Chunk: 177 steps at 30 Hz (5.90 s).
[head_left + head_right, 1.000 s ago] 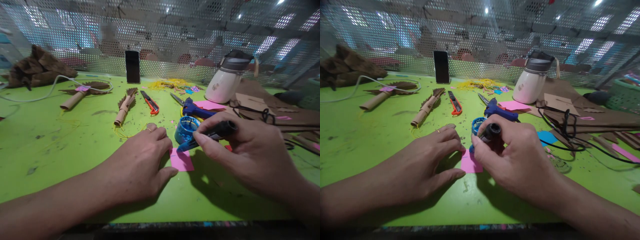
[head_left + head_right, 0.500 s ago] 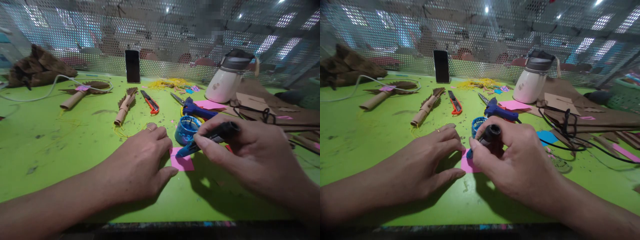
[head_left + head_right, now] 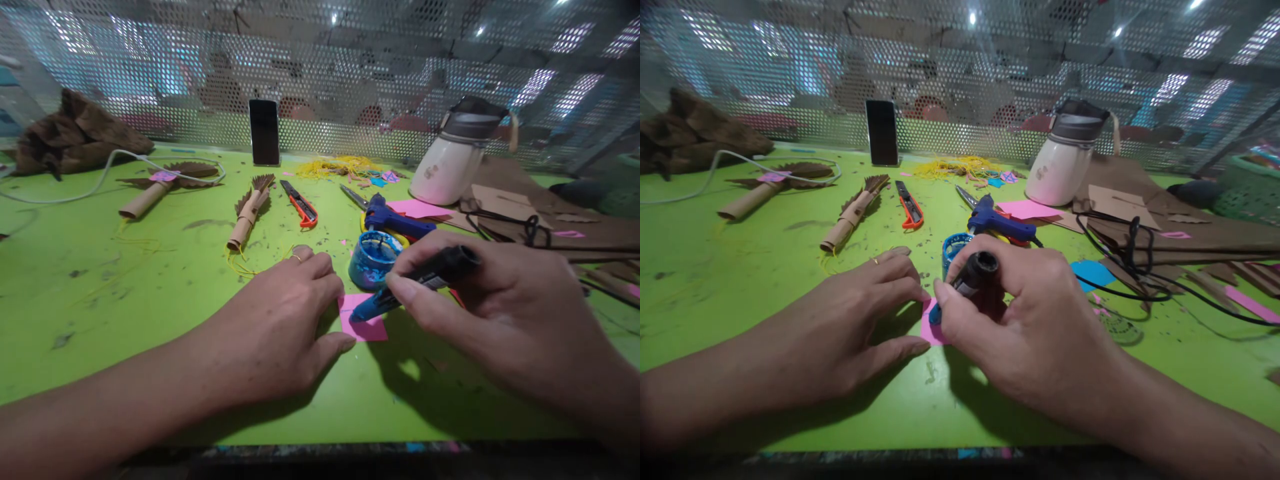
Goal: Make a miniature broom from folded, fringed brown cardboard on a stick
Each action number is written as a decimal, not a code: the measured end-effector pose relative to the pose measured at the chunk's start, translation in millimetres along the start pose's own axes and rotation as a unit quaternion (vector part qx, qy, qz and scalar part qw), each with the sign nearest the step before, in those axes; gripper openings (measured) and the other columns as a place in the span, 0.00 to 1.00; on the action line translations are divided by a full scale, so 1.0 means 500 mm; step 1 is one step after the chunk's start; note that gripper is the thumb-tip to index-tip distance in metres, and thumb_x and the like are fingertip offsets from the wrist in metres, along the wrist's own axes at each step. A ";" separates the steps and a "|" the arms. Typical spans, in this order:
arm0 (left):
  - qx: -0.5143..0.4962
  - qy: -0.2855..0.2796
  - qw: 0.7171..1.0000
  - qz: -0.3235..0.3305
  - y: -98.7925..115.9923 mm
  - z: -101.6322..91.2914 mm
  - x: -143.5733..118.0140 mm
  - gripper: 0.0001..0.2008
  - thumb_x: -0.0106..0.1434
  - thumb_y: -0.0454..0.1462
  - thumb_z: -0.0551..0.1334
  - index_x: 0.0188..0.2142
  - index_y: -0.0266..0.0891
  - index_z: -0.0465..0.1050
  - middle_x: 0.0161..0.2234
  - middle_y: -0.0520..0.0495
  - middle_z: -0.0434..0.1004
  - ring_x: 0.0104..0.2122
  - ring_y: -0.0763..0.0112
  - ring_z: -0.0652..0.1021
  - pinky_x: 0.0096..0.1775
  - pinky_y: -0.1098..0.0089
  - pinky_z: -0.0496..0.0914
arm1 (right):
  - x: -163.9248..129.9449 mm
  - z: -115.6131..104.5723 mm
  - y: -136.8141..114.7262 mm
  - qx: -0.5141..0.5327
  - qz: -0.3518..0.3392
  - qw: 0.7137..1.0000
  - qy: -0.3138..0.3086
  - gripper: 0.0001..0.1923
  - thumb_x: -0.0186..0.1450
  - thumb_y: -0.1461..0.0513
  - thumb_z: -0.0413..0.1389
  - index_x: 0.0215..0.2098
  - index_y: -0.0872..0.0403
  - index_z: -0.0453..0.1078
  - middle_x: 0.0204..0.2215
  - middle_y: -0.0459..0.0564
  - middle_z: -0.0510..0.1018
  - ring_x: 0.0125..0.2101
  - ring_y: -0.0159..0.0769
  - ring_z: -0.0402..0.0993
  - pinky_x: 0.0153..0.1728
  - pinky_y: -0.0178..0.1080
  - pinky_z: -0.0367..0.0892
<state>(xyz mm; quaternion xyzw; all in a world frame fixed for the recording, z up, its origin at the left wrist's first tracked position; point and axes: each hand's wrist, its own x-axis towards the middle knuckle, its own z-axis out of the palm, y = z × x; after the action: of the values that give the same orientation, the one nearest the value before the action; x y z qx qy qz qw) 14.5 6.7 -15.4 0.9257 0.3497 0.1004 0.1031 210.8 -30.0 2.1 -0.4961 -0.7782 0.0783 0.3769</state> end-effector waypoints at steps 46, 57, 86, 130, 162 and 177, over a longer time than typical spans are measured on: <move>0.009 -0.030 1.000 0.003 0.002 -0.013 0.003 0.10 0.61 0.42 0.59 0.33 0.38 0.72 0.33 0.45 0.67 0.36 0.64 0.69 0.38 0.65 0.66 | 0.009 -0.004 0.007 0.032 0.051 0.998 -0.023 0.09 0.61 0.64 0.55 0.23 0.54 0.68 0.18 0.44 0.71 0.18 0.27 0.64 0.18 0.31 0.59; 0.004 -0.032 0.999 -0.003 0.001 -0.010 0.000 0.10 0.61 0.42 0.59 0.34 0.38 0.72 0.34 0.44 0.67 0.36 0.64 0.69 0.37 0.65 0.67 | 0.014 -0.012 0.029 0.079 0.085 0.992 0.046 0.11 0.62 0.62 0.56 0.22 0.54 0.67 0.17 0.43 0.70 0.17 0.27 0.65 0.19 0.32 0.62; 0.007 -0.029 1.000 0.004 0.001 -0.010 0.000 0.10 0.61 0.42 0.59 0.33 0.38 0.72 0.34 0.44 0.68 0.37 0.63 0.69 0.38 0.64 0.66 | 0.021 0.001 0.026 0.035 0.072 0.997 0.005 0.07 0.61 0.62 0.57 0.27 0.57 0.70 0.16 0.41 0.69 0.16 0.25 0.61 0.18 0.31 0.56; 0.024 -0.029 0.999 0.006 0.001 -0.007 0.003 0.11 0.62 0.43 0.58 0.34 0.38 0.72 0.34 0.44 0.68 0.37 0.63 0.69 0.38 0.65 0.66 | 0.011 0.002 0.026 0.011 0.022 1.000 0.013 0.06 0.61 0.64 0.55 0.26 0.54 0.69 0.15 0.40 0.66 0.15 0.25 0.58 0.16 0.31 0.52; 0.007 -0.028 1.000 0.004 0.004 -0.011 0.003 0.09 0.61 0.42 0.59 0.34 0.38 0.73 0.34 0.44 0.68 0.37 0.64 0.69 0.39 0.65 0.66 | 0.013 -0.007 0.022 0.019 0.049 0.999 -0.006 0.09 0.60 0.61 0.56 0.22 0.53 0.67 0.12 0.40 0.62 0.13 0.26 0.56 0.14 0.33 0.50; 0.014 -0.027 1.000 0.004 0.004 -0.009 0.003 0.10 0.62 0.42 0.58 0.35 0.38 0.73 0.34 0.45 0.68 0.37 0.64 0.70 0.40 0.64 0.66 | 0.011 -0.011 0.022 0.015 0.046 0.999 0.018 0.09 0.60 0.62 0.56 0.21 0.52 0.67 0.14 0.42 0.64 0.14 0.29 0.58 0.14 0.34 0.53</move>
<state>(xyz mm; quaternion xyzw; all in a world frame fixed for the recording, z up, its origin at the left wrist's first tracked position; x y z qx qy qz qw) 15.7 7.0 -10.2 0.9308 0.3444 0.0713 0.0993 221.1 -21.2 3.5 -0.5271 -0.7463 0.0988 0.3943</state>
